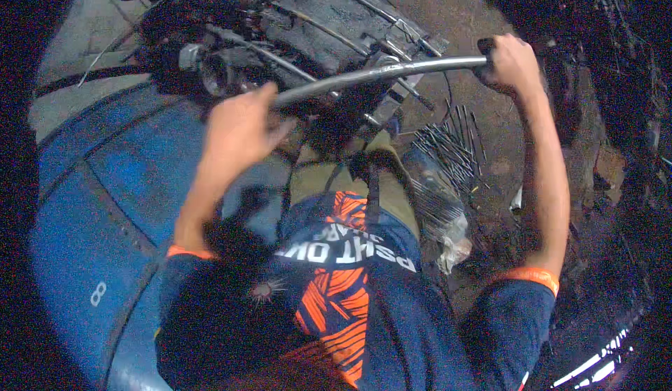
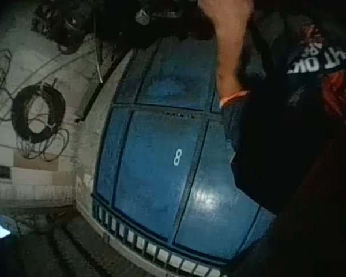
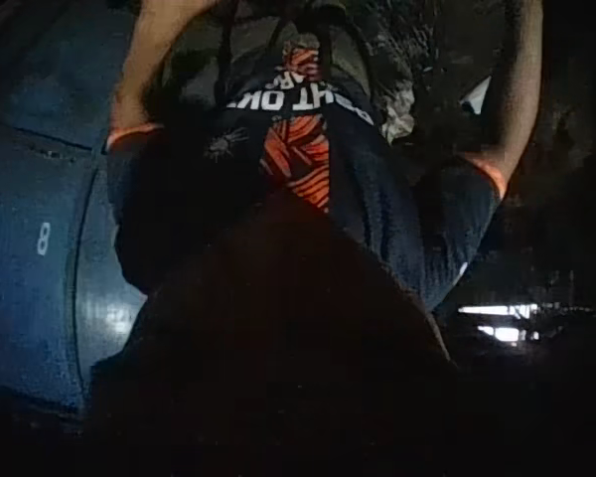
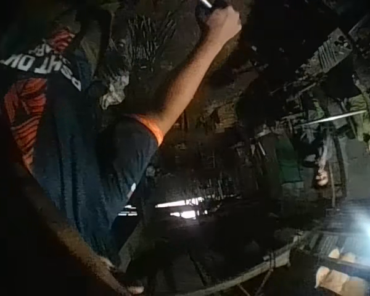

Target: The person bends metal rods using a bending machine, removes the bent rods, places them onto a stack of rods, and picks up another metal rod.

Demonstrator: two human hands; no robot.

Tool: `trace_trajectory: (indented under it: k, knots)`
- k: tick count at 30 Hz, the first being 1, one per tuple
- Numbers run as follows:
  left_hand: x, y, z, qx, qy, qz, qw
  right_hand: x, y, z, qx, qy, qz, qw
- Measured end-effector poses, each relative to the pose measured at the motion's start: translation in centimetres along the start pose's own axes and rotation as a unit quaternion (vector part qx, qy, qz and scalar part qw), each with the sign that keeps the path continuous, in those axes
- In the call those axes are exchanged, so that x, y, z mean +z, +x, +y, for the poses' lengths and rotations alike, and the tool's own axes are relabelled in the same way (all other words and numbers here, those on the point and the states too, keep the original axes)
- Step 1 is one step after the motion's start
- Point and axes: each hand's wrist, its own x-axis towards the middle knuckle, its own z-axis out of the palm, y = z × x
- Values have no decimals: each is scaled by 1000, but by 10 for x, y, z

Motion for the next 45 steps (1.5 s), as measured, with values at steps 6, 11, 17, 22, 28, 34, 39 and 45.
trace_trajectory:
  k: [6,11,17,22,28,34,39,45]
  knots:
    - [15,52,-18,12,90,80,993,-8,-16,-32,74,73,86,991]
    - [21,100,-61,105,139,181,968,-37,-35,-71,194,106,77,972]
    - [18,151,-78,194,151,178,953,-41,-46,-92,294,122,-16,948]
    - [7,171,-76,237,138,148,950,-46,-51,-102,351,139,-32,925]
    - [7,180,-79,281,118,190,933,-55,-59,-111,381,135,-53,913]
    - [16,189,-90,298,146,205,921,-57,-62,-111,367,151,-30,917]
    - [7,176,-76,305,66,230,922,-53,-60,-109,395,131,-46,908]
    - [7,189,-83,299,150,217,917,-55,-58,-106,407,114,-40,906]
